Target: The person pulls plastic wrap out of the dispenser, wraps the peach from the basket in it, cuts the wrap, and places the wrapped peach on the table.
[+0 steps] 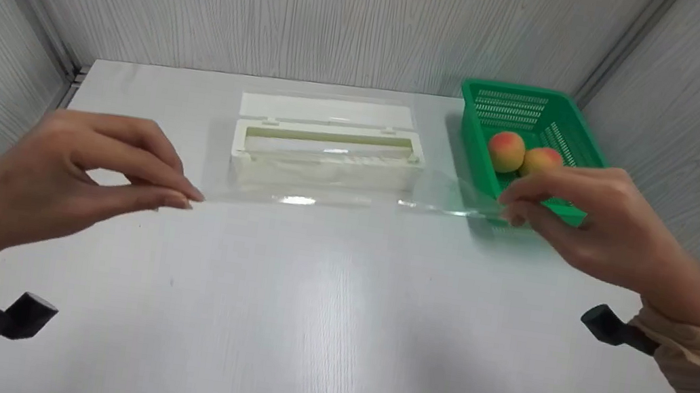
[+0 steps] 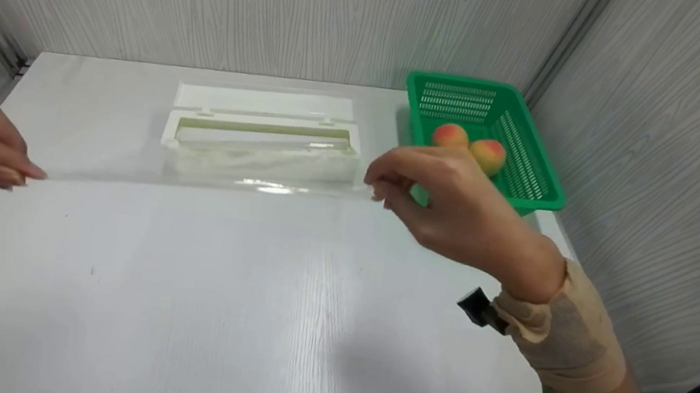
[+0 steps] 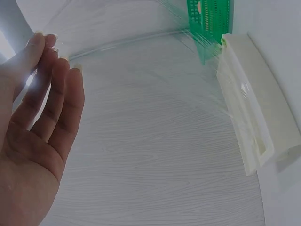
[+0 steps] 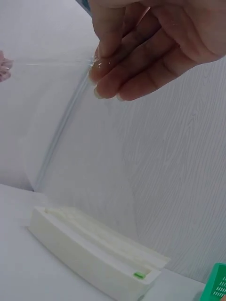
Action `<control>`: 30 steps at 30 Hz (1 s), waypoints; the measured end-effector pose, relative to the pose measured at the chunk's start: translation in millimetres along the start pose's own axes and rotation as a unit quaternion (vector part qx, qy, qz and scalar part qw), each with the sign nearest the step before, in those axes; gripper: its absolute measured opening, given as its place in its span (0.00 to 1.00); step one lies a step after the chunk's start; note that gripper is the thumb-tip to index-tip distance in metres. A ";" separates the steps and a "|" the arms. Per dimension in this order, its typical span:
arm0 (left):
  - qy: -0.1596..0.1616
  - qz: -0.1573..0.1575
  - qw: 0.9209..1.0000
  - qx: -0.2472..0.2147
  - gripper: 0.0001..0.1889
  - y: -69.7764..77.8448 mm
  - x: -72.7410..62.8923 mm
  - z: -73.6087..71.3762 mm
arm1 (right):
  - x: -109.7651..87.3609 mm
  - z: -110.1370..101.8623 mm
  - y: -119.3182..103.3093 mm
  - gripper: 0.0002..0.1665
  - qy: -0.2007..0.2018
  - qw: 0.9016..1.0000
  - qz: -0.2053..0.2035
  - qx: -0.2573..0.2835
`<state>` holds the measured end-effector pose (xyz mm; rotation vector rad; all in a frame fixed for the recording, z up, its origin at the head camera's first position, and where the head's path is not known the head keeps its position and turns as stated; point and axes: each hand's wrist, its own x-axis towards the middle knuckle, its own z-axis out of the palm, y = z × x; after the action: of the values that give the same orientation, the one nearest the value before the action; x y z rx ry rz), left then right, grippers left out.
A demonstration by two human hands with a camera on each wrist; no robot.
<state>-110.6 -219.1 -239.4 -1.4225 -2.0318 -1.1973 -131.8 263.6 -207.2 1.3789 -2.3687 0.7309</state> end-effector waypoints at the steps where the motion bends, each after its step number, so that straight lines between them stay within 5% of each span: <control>1: -0.004 0.001 1.000 -0.011 0.11 1.5 -3.0 3.3 | -2.8 1.4 -0.9 0.19 -0.021 1.000 0.004 0.001; 7: -0.066 -0.018 0.998 -0.001 0.13 9.0 -24.0 26.5 | -15.9 15.6 -5.8 0.16 -0.168 0.986 0.000 0.019; 14: -0.128 -0.038 0.991 0.021 0.08 15.0 -56.5 57.7 | -25.3 44.8 -5.5 0.10 -0.324 0.941 0.045 0.091; 22: -0.174 -0.082 0.978 0.073 0.01 10.1 -84.0 85.9 | -39.0 88.0 8.5 0.10 -0.401 0.906 0.050 0.121; 27: -0.223 -0.080 0.960 0.151 0.05 6.3 -97.8 111.6 | -45.9 113.4 11.6 0.11 -0.450 0.884 0.083 0.099; 30: -0.252 -0.091 0.949 0.165 0.04 5.3 -106.0 124.3 | -50.8 125.5 11.8 0.11 -0.460 0.880 0.091 0.071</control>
<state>-43.1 -177.8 -382.4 -1.5004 -2.6030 -0.5337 -117.8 233.7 -339.0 1.8752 -3.2432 0.2990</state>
